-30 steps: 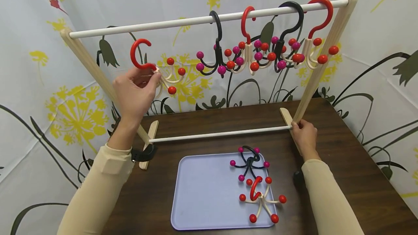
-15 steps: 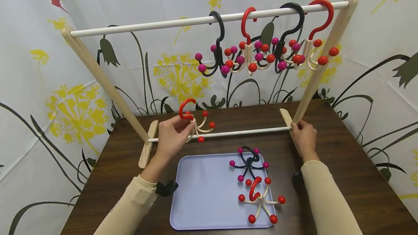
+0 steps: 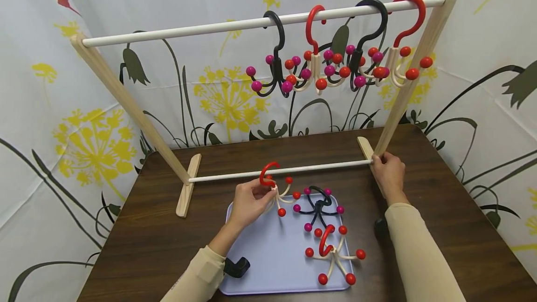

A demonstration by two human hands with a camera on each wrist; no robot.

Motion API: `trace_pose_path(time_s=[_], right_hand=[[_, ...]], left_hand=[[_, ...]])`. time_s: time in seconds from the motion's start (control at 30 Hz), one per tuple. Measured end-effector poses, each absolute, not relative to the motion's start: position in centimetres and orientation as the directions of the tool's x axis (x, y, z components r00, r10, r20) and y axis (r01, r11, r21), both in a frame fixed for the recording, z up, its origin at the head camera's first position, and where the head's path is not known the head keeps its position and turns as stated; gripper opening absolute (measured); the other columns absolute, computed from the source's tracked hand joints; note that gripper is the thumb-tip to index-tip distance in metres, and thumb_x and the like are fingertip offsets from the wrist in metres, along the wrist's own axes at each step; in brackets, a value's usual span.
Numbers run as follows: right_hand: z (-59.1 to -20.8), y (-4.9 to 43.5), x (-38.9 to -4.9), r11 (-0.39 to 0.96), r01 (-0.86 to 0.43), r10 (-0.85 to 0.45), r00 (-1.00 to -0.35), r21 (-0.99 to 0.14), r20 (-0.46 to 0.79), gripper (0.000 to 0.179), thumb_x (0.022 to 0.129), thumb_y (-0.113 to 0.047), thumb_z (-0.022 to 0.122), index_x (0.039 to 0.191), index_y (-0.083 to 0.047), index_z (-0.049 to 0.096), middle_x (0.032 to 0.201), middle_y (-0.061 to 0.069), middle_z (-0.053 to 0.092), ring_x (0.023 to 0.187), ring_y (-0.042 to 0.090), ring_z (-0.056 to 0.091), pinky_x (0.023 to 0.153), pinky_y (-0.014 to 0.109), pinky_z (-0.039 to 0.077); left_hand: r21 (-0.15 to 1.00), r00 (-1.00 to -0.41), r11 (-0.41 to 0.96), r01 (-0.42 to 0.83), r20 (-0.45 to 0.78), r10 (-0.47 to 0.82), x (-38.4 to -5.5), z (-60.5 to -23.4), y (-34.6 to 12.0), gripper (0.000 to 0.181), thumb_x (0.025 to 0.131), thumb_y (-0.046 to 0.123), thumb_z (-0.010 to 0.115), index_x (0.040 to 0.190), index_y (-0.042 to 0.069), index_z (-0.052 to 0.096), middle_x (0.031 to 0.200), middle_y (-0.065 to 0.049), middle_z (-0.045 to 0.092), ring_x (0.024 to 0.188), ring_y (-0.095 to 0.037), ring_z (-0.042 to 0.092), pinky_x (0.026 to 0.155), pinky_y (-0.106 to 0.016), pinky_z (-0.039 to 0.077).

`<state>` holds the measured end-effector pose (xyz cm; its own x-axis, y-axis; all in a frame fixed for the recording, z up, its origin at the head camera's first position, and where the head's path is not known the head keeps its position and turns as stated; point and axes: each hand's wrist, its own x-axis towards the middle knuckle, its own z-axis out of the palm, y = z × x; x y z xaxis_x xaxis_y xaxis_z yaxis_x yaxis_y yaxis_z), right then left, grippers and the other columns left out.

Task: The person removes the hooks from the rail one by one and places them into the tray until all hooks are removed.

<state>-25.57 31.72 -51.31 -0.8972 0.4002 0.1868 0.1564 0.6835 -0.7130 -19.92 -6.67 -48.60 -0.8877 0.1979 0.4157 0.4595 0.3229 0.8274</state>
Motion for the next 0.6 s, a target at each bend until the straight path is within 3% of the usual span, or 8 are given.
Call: trace_pose_path(time_s=[0.6], right_hand=[[-51.1, 31.6, -25.6, 0.678, 0.165, 0.417, -0.889, -0.716, 0.19, 0.033, 0.098, -0.027, 0.054, 0.097, 0.003, 0.067, 0.093, 0.022, 0.067, 0.085, 0.038, 0.054, 0.072, 0.046, 0.042]], left_hand=[[0.806, -0.874, 0.34, 0.484, 0.46, 0.154, -18.7, -51.6, -3.3, 0.015, 0.077, -0.002, 0.079, 0.09, 0.004, 0.074, 0.084, -0.006, 0.074, 0.073, -0.012, 0.072, 0.069, -0.027, 0.058]])
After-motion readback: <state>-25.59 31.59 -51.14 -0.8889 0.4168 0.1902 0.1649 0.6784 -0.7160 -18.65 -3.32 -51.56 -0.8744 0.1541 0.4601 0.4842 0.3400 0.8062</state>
